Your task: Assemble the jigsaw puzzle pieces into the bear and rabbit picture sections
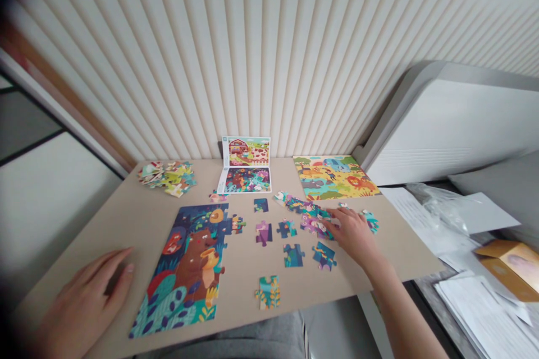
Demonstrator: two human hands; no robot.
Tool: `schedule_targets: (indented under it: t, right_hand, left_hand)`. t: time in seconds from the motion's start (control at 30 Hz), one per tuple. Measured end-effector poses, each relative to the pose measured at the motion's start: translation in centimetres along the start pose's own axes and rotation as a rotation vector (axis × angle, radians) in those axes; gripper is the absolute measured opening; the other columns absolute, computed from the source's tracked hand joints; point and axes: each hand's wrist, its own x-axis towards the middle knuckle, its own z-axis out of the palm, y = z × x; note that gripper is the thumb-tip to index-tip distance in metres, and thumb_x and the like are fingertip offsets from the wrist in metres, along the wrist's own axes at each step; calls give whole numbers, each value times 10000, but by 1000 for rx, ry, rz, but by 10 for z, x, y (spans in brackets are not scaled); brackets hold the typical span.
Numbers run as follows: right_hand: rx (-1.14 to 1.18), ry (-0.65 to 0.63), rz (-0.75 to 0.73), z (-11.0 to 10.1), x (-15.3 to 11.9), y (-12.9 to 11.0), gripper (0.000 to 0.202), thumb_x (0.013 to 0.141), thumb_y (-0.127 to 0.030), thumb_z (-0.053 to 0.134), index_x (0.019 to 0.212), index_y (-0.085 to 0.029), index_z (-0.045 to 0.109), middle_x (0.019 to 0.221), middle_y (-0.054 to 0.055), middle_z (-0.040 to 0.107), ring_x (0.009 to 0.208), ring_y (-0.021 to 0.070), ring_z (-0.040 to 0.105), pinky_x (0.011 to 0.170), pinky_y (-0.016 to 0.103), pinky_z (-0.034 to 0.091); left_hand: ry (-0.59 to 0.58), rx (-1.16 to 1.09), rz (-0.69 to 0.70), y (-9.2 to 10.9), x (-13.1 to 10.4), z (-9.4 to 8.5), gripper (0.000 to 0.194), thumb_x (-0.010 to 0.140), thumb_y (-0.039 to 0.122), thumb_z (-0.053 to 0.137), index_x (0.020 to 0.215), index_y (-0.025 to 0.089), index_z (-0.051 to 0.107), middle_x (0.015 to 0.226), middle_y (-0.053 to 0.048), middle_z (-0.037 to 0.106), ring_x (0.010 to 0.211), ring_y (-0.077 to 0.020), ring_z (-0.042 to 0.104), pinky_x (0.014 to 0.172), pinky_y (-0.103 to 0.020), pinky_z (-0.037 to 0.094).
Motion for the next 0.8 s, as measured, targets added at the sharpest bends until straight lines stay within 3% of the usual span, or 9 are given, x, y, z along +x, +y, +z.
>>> schedule_targets:
  t: [0.2,0.57,0.8]
  right_hand:
    - [-40,-58,10,-7,-18,-22,552,955,-663,645,1389,-329,709,1367,110,720,1239,384,683,1030,507,519]
    - [56,-129,-47,-5,-18,-10,549,961,-587,650,1441,-324,690,1386,118,703,1240,371,681,1095,536,501]
    - [160,-126,-27,-9,-11,-10,535,922,-646,702,1319,-293,770,1292,115,713,1177,353,705,1066,495,532]
  left_hand:
    - [5,5,-5,-3,-1,2,481,1053,494,397,1375,186,578,1305,-175,694,1191,-367,662,1031,-520,515]
    - [13,-25,-11,-1,0,1,476,1037,486,430,1383,199,588,1332,-163,693,1205,-360,661,1081,-513,496]
    - [12,-35,-16,-1,0,3,446,1041,471,443,1380,215,580,1335,-144,693,1207,-338,659,1098,-489,494]
